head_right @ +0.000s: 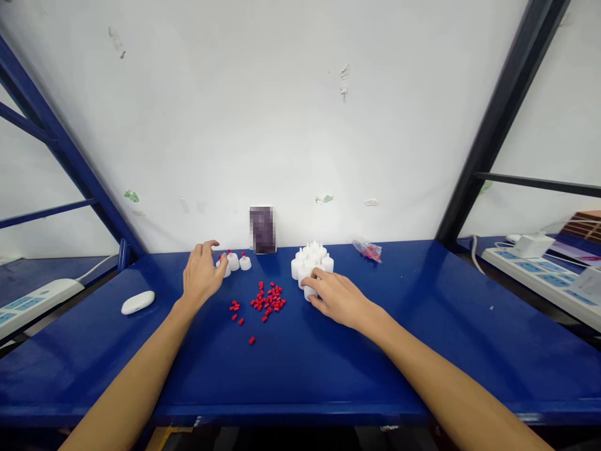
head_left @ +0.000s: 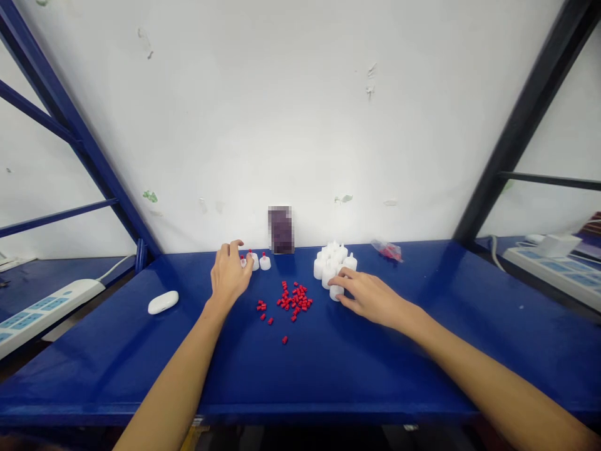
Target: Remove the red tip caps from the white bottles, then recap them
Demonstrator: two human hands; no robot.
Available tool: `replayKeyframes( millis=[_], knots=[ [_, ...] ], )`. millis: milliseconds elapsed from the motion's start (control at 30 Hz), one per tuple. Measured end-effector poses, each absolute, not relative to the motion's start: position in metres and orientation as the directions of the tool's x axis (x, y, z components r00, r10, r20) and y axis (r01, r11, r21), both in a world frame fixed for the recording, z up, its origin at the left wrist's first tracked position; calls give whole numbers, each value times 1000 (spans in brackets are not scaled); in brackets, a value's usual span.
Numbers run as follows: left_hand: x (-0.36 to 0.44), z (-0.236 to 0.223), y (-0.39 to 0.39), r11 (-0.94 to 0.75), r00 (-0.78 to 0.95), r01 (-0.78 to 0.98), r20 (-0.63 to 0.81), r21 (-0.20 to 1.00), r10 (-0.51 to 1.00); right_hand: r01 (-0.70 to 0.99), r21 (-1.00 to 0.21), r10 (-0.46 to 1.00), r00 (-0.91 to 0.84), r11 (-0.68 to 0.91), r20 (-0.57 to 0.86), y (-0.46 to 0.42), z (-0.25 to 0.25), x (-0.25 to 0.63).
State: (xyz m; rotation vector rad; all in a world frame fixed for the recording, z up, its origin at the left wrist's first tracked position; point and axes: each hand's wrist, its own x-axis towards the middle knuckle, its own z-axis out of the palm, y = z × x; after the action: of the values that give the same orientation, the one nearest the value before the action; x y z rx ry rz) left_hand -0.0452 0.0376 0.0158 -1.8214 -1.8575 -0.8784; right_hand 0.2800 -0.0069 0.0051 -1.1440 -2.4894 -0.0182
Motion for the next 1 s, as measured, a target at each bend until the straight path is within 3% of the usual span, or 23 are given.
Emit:
replayKeyframes(
  millis=[100,300,500,600,700,800,1000],
  knots=[
    [-57,9,43,21,-88,992,580,121,810,746,-162,722,-528,646,447,-11,12,278],
    [-61,3,47,-20,-38,995,549,99,835,560,-380,657,-454,736,602,-19,15,275],
    [-62,6,51,-94,-29,971,497,220,867,508,-380,608,-422,773,672,-22,1,270],
    [-59,13,48,-146,-32,952,564,268,825,468,-375,586,-474,800,657,-27,-3,263],
    [-49,23,37,-260,-47,920,741,293,670,415,-391,568,-538,821,622,-32,-7,254],
    [-27,27,22,-437,-23,841,828,320,560,371,-463,593,-531,805,605,-37,-8,245],
    [33,0,-9,-808,423,548,761,219,493,278,-609,660,-452,743,599,-38,-5,235]
  ],
)
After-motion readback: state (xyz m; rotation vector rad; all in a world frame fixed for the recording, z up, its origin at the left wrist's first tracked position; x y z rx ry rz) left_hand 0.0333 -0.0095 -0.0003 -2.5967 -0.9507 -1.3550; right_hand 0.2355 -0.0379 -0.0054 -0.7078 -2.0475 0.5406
